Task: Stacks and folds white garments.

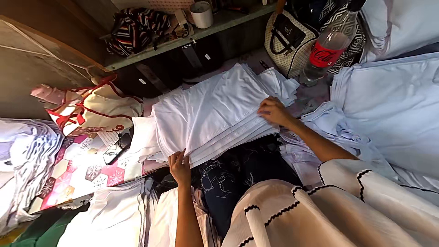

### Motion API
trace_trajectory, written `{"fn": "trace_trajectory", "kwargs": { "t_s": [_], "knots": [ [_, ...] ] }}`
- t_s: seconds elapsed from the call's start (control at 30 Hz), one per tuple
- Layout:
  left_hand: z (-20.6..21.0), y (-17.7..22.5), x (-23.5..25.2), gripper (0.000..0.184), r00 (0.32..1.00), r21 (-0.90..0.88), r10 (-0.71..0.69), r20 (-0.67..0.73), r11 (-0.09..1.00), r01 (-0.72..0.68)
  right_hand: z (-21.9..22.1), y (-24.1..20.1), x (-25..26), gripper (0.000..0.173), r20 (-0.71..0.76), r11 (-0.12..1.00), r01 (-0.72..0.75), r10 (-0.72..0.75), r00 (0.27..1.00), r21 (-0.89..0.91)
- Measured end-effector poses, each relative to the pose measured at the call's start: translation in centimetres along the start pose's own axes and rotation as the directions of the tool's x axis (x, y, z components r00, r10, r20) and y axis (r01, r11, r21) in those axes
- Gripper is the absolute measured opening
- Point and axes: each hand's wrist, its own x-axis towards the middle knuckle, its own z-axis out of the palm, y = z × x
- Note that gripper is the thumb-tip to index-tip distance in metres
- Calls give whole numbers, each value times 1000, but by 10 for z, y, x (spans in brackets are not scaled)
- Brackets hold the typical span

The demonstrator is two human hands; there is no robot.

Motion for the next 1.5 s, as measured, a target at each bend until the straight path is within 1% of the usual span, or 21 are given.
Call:
{"fn": "trace_trajectory", "kwargs": {
  "t_s": [0.07, 0.1, 0.17, 0.23, 0.33, 0.4, 0.5, 0.6, 0.63, 0.7, 0.77, 0.83, 0.93, 1.07, 1.13, 1.23, 1.3, 1.33, 1.4, 1.43, 1.5],
  "knots": [
    [-1, 4, 4, 21, 1000, 18, -10, 24, 1000, 9, 23, -33, -7, 10, 4, 992, -99, 99, 995, 82],
    [-3, 7, 7, 20, 999, 29, -20, 40, 999, 19, 32, -50, -9, 21, 52, 978, -191, 187, 981, 82],
    [-4, 7, 8, 20, 999, 47, -32, 39, 998, 30, 49, -80, -4, 40, 130, 937, -348, 347, 929, -19],
    [-2, 5, 4, 23, 999, 47, -30, 33, 998, 28, 66, -95, 2, 39, 124, 901, -414, 430, 894, -131],
    [-1, 3, -3, 26, 998, 46, -33, 46, 998, 31, 83, -93, -3, 23, 45, 924, -346, 357, 933, -162],
    [-4, 2, -5, 27, 998, 54, -32, 53, 998, 29, 69, -99, -17, 28, 223, 950, -304, 313, 923, -77],
    [-8, 2, -6, 27, 996, 68, -36, 77, 997, 31, 34, -123, -55, 29, 563, 975, -223, 175, 808, 17],
    [-14, 17, 1, 31, 997, 95, -25, 72, 995, 19, -7, -134, -67, 24, 834, 983, -179, 69, 548, 36],
    [-14, 28, 5, 33, 998, 87, -7, 69, 996, 1, -18, -132, -60, 25, 850, 983, -181, 96, 518, -1],
    [-7, 58, 15, 33, 995, 16, 61, 80, 998, -62, -27, -117, -39, 27, 704, 982, -179, 163, 691, -52],
    [12, 89, 24, 32, 978, -63, 155, 138, 987, -147, -12, -92, -16, 27, 418, 979, -171, 201, 886, -110],
    [36, 105, 31, 37, 955, -40, 208, 211, 978, -204, 21, -60, 4, 25, 116, 971, -49, 78, 990, -235],
    [47, 82, 34, 44, 966, 146, 86, 243, 981, -124, 41, -22, 17, 39, 41, 929, -2, 18, 999, -371],
    [13, 18, 34, 45, 990, 209, -88, 110, 976, 64, 19, 20, 22, 40, -9, 954, -68, 68, 998, -293],
    [-4, 2, 35, 42, 995, 164, -83, 58, 984, 73, 5, 29, 22, 42, -38, 972, -55, 48, 998, -230],
    [-32, 10, 40, 42, 999, 120, 24, -46, 993, -18, -27, 16, 32, 39, -205, 971, 27, -78, 976, -238],
    [-34, 7, 28, 41, 998, 147, 15, -56, 989, -7, -34, 11, 23, 37, -239, 970, 43, -101, 966, -238],
    [-27, 1, 18, 40, 1000, 157, -19, -23, 987, 22, -30, 14, 14, 36, -208, 972, 44, -93, 974, -231],
    [-15, -4, 2, 44, 983, 179, -151, 107, 975, 131, -9, 29, -9, 38, -4, 982, 33, -34, 999, -187],
    [-13, 5, 5, 44, 972, 199, -194, 133, 966, 166, -2, 37, -16, 43, 122, 987, 20, 0, 992, -160],
    [-15, 48, 21, 36, 976, 202, -167, 143, 970, 137, 0, 41, -17, 53, 221, 986, 7, 31, 975, -169]
  ]
}}
